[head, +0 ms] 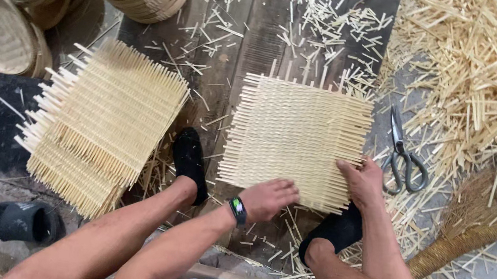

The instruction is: The person constructs a circular bamboo frame by hand, fits a woven bamboo mat inside it, and uses shears to trim the excess bamboo strips along the edges.

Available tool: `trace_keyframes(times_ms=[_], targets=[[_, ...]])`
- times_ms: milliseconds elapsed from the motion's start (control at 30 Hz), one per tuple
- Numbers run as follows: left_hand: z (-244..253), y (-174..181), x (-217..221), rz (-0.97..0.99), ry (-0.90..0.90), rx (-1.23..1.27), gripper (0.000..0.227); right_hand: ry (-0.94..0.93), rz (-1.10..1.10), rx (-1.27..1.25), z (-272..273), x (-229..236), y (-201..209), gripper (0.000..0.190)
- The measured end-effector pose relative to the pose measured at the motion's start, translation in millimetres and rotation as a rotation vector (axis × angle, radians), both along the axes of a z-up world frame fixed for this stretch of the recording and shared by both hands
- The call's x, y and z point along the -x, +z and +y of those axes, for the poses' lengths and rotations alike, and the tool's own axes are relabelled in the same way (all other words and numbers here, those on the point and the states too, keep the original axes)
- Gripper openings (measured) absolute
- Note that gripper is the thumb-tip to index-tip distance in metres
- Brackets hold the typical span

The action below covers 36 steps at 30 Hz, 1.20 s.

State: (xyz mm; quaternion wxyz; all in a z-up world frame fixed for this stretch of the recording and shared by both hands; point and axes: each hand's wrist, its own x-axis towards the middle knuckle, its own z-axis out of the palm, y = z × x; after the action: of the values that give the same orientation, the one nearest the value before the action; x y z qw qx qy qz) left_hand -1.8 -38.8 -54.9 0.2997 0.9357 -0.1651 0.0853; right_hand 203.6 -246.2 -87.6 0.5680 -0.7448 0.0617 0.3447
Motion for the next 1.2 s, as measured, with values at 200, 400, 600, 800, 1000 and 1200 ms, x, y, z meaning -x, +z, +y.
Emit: trace_keyframes(times_ms=[200, 400, 600, 800, 1000, 1200], targets=[[104, -45, -46, 0.522, 1.105, 0.382, 0.047, -0.097, 0.011, -0.255, 2, 2, -2, 0.043], [150, -85, -44, 0.839, 1.031, 1.200, 0.039, -0.124, 0.034, -0.149, -4, 0, -10, 0.042], [151, -91, -42, 0.832, 1.026, 0.996, 0.044, -0.119, 0.022, -0.191, -10, -2, -28, 0.039], [148, -87, -41, 0.880, 1.080, 0.935, 0.048, -0.399, -0.218, -0.002, -93, -51, -46, 0.035], [157, -96, -40, 0.888, 1.056, 1.015, 0.044, -0.684, -0.846, 0.540, -333, -119, -57, 0.043], [176, -115, -39, 0.995, 1.075, 0.910, 0.041, -0.634, -0.861, 0.937, -503, -187, -20, 0.105]])
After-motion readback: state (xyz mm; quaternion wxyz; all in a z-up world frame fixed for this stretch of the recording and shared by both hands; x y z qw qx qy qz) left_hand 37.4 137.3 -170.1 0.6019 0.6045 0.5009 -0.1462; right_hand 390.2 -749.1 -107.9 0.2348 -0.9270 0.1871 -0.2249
